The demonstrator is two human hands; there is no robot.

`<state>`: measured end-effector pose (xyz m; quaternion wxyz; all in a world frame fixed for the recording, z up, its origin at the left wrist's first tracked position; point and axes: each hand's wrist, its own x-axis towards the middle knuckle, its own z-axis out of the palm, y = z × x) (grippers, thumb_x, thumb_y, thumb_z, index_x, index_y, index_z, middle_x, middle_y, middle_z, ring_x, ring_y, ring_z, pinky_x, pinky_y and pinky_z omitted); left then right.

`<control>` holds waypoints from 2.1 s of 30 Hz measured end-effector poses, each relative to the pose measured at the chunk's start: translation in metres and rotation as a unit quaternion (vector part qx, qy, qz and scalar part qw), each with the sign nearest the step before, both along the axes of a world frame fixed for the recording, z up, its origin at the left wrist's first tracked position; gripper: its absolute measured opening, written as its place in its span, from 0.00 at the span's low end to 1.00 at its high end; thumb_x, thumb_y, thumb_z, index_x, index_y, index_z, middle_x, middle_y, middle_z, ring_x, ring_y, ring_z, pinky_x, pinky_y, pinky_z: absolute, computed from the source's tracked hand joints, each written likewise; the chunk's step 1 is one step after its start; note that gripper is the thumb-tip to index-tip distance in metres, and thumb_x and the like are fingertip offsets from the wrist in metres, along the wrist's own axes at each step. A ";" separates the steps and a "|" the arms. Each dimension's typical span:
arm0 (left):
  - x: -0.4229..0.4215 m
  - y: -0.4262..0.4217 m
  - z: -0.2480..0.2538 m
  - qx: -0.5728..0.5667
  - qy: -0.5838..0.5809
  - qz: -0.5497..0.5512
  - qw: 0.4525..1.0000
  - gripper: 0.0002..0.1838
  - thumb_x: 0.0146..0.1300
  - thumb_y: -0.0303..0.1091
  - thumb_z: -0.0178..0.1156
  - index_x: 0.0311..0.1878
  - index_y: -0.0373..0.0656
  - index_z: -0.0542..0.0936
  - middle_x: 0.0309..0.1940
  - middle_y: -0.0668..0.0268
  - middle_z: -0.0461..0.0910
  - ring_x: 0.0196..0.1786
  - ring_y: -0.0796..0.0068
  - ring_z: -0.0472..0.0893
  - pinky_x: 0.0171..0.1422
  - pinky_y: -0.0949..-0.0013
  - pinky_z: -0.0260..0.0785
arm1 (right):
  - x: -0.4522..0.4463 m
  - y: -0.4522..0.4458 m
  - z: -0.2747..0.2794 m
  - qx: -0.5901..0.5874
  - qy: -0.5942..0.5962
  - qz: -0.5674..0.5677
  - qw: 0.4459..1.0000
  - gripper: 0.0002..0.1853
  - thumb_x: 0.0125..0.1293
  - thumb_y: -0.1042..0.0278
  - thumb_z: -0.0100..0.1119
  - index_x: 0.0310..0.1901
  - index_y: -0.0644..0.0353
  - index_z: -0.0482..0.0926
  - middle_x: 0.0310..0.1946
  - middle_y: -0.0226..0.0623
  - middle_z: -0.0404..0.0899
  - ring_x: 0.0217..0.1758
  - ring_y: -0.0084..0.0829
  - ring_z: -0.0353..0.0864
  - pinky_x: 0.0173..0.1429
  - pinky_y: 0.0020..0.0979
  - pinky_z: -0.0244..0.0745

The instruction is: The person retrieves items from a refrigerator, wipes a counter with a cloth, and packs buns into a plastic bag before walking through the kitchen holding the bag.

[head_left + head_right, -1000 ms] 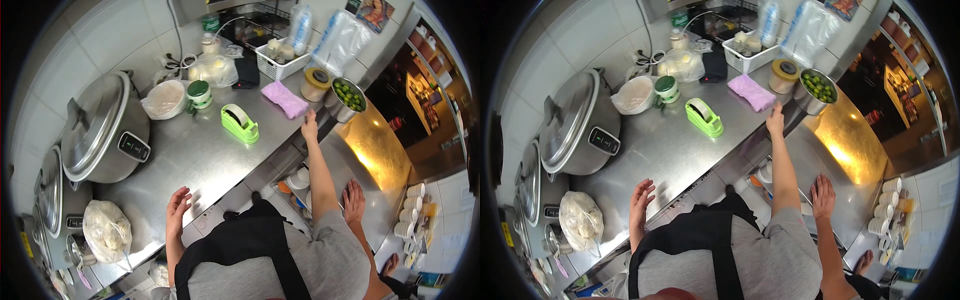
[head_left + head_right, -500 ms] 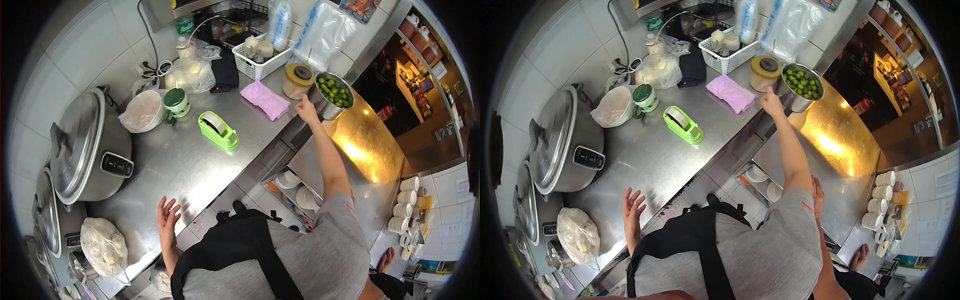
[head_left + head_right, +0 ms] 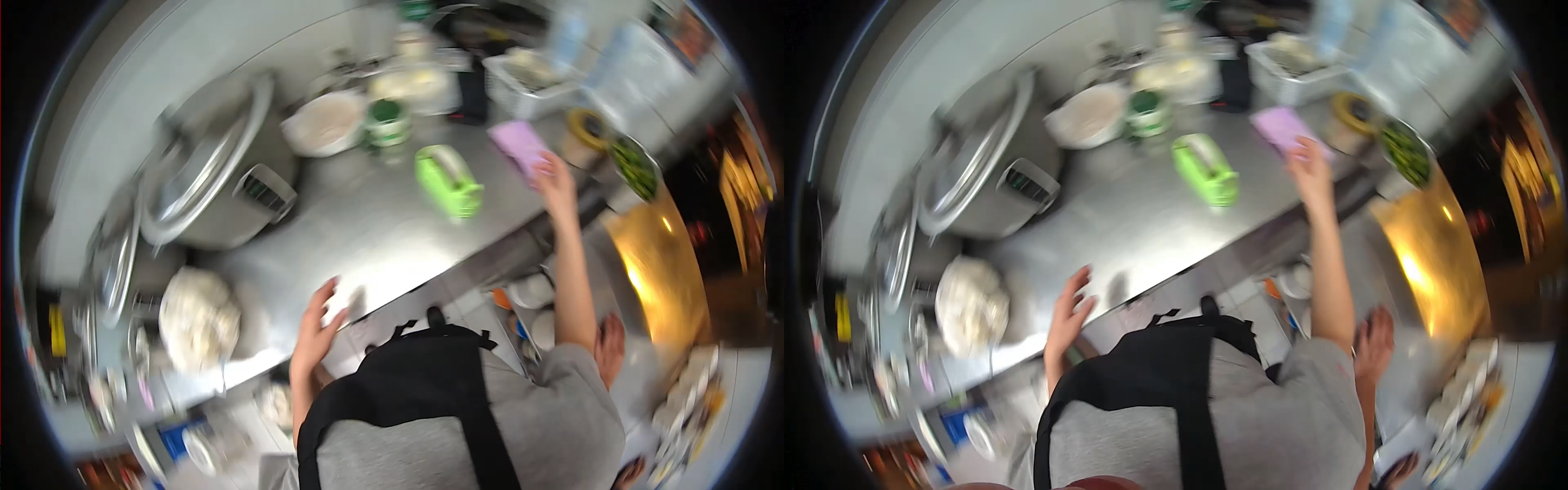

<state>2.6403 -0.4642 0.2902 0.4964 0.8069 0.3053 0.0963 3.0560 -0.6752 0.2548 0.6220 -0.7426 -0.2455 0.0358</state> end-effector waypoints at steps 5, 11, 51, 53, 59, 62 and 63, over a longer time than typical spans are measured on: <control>-0.074 -0.018 -0.038 0.129 0.042 -0.034 0.990 0.31 0.56 0.41 0.58 0.62 0.42 0.62 0.63 0.48 0.56 0.67 0.49 0.54 0.68 0.57 0.50 | -0.142 0.075 0.015 0.074 0.102 0.172 0.977 0.19 0.64 0.63 0.51 0.54 0.63 0.68 0.39 0.36 0.77 0.38 0.22 0.75 0.40 0.22 0.69; -0.213 -0.008 -0.089 0.087 -0.024 0.282 0.955 0.31 0.54 0.38 0.61 0.61 0.42 0.63 0.64 0.46 0.52 0.68 0.52 0.51 0.68 0.59 0.48 | -0.266 0.229 -0.040 -0.114 0.322 0.557 0.757 0.19 0.62 0.65 0.53 0.53 0.61 0.67 0.44 0.35 0.74 0.40 0.22 0.74 0.41 0.22 0.71; -0.267 0.157 -0.010 0.542 0.117 0.297 0.778 0.20 0.39 0.29 0.60 0.41 0.43 0.74 0.38 0.63 0.72 0.46 0.62 0.70 0.57 0.59 0.54 | -0.448 0.364 -0.036 -0.113 -0.251 0.642 0.716 0.35 0.52 0.72 0.56 0.62 0.60 0.56 0.61 0.49 0.56 0.59 0.47 0.64 0.61 0.37 0.62; -0.267 0.156 -0.010 0.579 0.059 0.300 0.756 0.11 0.44 0.26 0.57 0.35 0.40 0.73 0.33 0.61 0.72 0.41 0.61 0.71 0.54 0.61 0.56 | -0.449 0.362 -0.046 -0.133 -0.229 0.640 0.721 0.33 0.52 0.72 0.56 0.61 0.59 0.57 0.61 0.48 0.58 0.57 0.46 0.67 0.58 0.37 0.65; -0.217 0.112 0.007 0.482 -0.050 0.358 0.798 0.09 0.46 0.24 0.58 0.33 0.37 0.74 0.29 0.60 0.73 0.37 0.60 0.73 0.46 0.63 0.62 | -0.468 0.281 -0.016 -0.013 0.075 0.619 0.782 0.38 0.54 0.65 0.61 0.63 0.57 0.52 0.58 0.46 0.61 0.54 0.41 0.70 0.50 0.35 0.70; -0.168 0.091 -0.003 0.330 -0.133 0.364 0.860 0.09 0.46 0.25 0.59 0.33 0.36 0.75 0.25 0.60 0.74 0.30 0.66 0.73 0.38 0.65 0.65 | -0.457 0.260 -0.027 0.059 0.048 0.547 0.833 0.43 0.50 0.61 0.66 0.63 0.58 0.50 0.57 0.47 0.60 0.53 0.39 0.68 0.52 0.35 0.68; -0.153 0.089 -0.011 0.286 -0.130 0.347 0.884 0.09 0.46 0.25 0.59 0.34 0.36 0.75 0.25 0.60 0.75 0.29 0.68 0.73 0.36 0.67 0.65 | -0.448 0.258 -0.039 0.091 0.055 0.516 0.850 0.44 0.49 0.61 0.67 0.63 0.59 0.50 0.57 0.47 0.60 0.54 0.37 0.67 0.52 0.34 0.68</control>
